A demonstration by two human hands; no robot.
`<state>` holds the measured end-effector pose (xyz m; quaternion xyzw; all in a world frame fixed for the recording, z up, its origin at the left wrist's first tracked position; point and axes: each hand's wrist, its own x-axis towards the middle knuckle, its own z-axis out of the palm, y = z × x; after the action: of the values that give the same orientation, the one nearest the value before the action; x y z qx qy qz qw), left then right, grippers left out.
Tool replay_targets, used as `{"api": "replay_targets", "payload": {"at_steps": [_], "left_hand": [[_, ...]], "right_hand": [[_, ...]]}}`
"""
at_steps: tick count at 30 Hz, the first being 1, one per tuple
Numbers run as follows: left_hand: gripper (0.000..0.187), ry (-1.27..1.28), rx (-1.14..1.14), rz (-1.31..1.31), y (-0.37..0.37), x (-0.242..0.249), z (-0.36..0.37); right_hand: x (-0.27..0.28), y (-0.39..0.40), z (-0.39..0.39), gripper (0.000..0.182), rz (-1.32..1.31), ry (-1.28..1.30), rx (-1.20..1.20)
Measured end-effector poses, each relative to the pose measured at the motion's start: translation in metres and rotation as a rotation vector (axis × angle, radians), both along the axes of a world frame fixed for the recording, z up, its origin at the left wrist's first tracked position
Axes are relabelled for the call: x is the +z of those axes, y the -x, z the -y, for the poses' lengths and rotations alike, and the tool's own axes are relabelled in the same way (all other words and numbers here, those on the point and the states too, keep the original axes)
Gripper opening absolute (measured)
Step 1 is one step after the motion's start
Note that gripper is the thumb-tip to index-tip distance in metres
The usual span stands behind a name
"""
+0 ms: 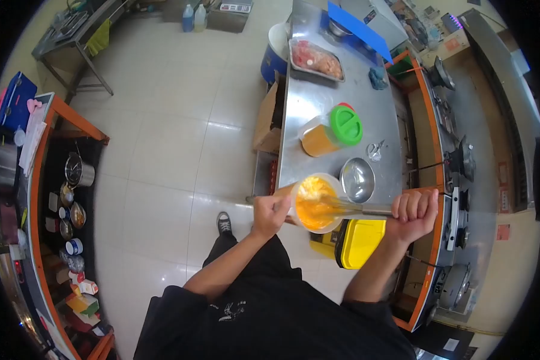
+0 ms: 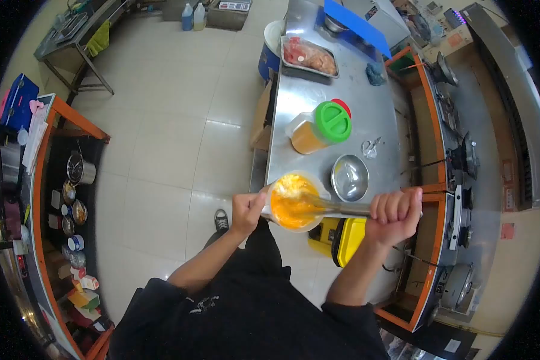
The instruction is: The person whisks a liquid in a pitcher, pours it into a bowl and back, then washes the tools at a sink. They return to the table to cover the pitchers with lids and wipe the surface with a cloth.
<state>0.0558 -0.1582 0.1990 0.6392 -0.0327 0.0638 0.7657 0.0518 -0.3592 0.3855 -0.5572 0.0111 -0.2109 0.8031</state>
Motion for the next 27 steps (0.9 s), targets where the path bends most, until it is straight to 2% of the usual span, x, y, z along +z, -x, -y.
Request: {"api": "replay_targets", "payload": {"at_steps": [1, 4, 5, 6, 7, 10, 11, 13, 15, 16, 17, 20, 23, 25, 27], "left_hand": [[0.036, -0.04, -0.012, 0.001, 0.013, 0.001, 0.001], [0.032, 0.039, -0.027, -0.096, 0.022, -0.012, 0.007], [0.031, 0.064, 0.002, -0.091, 0.013, -0.017, 0.006], [0.03, -0.074, -0.005, -0.008, 0.012, -0.016, 0.002], [0.03, -0.024, -0.006, -0.069, 0.023, -0.016, 0.005], [0.033, 0.075, -0.038, -0.12, 0.025, -0.021, 0.013], [0.035, 0.091, -0.017, -0.081, 0.027, -0.028, 0.013], [0.038, 0.06, 0.024, -0.043, 0.01, -0.024, 0.01], [0.041, -0.029, -0.007, -0.076, 0.005, -0.008, 0.008], [0.042, 0.078, -0.01, -0.138, 0.004, -0.014, 0.011], [0.042, 0.049, -0.006, -0.091, 0.004, -0.018, 0.015], [0.043, -0.014, -0.005, -0.037, 0.002, -0.007, 0.014], [0.043, 0.174, -0.006, -0.159, -0.002, -0.023, 0.027], [0.042, 0.08, 0.028, -0.064, -0.028, -0.008, 0.024], [0.042, -0.036, -0.031, -0.046, -0.005, 0.006, 0.02]], "right_hand": [[-0.014, 0.003, -0.001, 0.045, 0.002, -0.073, -0.149], [-0.039, 0.005, -0.001, 0.045, -0.164, 0.136, 0.007], [-0.011, 0.014, 0.008, 0.044, -0.011, 0.096, 0.057], [-0.004, 0.005, 0.009, 0.041, -0.017, -0.043, -0.043], [-0.001, 0.015, 0.011, 0.039, -0.066, -0.181, -0.174], [-0.013, 0.033, 0.005, 0.036, -0.197, -0.078, -0.155], [-0.013, 0.016, 0.004, 0.035, -0.217, -0.03, -0.103], [0.003, 0.017, 0.016, 0.036, -0.058, -0.225, -0.223], [-0.014, 0.028, 0.001, 0.038, -0.16, -0.073, -0.189], [-0.02, 0.017, -0.004, 0.039, -0.177, 0.022, -0.161], [-0.023, 0.001, -0.008, 0.04, -0.199, 0.118, -0.102], [-0.022, -0.002, 0.003, 0.033, -0.06, 0.114, -0.296], [-0.027, 0.002, -0.001, 0.032, -0.196, 0.15, -0.036], [-0.043, -0.035, -0.02, 0.036, -0.143, 0.29, -0.158], [-0.048, -0.017, -0.026, 0.038, -0.147, 0.34, -0.264]]}}
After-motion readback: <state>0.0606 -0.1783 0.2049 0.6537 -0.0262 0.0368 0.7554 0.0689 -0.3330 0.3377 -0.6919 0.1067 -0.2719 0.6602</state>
